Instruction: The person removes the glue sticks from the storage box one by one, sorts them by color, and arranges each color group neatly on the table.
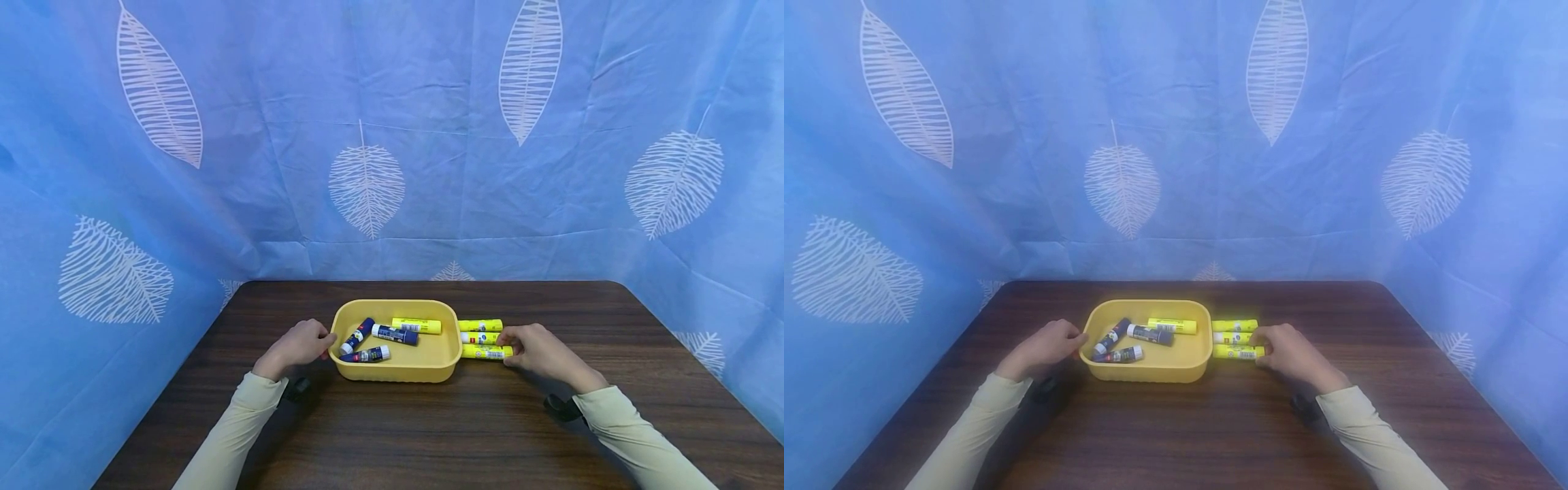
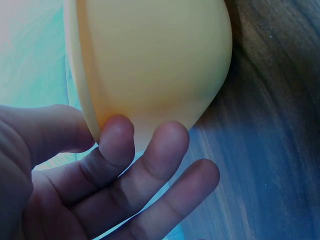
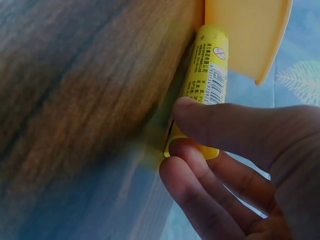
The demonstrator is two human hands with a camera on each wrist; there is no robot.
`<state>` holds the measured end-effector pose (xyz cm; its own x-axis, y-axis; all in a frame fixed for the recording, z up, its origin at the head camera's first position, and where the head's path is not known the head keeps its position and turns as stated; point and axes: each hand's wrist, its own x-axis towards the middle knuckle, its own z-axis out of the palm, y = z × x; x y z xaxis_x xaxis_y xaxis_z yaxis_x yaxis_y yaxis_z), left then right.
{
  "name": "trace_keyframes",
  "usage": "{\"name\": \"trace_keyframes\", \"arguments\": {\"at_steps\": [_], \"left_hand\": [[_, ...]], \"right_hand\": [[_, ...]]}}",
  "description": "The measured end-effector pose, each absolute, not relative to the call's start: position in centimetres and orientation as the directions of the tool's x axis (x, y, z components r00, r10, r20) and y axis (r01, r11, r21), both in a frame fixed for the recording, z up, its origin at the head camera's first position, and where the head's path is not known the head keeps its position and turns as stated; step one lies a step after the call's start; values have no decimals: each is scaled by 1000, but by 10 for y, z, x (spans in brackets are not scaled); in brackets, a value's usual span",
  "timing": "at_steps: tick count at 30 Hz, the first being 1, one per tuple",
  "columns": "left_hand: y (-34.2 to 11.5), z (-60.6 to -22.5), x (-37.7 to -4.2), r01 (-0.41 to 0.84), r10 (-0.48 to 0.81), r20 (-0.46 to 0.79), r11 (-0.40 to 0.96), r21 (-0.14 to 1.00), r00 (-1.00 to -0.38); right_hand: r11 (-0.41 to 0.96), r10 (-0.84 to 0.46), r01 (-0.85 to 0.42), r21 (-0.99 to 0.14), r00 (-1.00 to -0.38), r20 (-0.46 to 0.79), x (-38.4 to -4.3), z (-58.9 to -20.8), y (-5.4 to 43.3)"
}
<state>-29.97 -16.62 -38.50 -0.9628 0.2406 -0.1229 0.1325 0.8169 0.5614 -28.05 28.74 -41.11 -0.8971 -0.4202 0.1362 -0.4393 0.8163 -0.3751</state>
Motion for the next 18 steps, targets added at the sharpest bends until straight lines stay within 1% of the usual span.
{"name": "trace_keyframes", "arguments": {"at_steps": [13, 18], "left_hand": [[-166, -384, -299, 138, 248, -123, 814, 564, -961], [-167, -384, -300, 134, 245, -129, 818, 560, -961]], "right_hand": [[824, -401, -412, -388, -909, 114, -284, -414, 288], [826, -407, -420, -375, -906, 118, -283, -414, 286]]}}
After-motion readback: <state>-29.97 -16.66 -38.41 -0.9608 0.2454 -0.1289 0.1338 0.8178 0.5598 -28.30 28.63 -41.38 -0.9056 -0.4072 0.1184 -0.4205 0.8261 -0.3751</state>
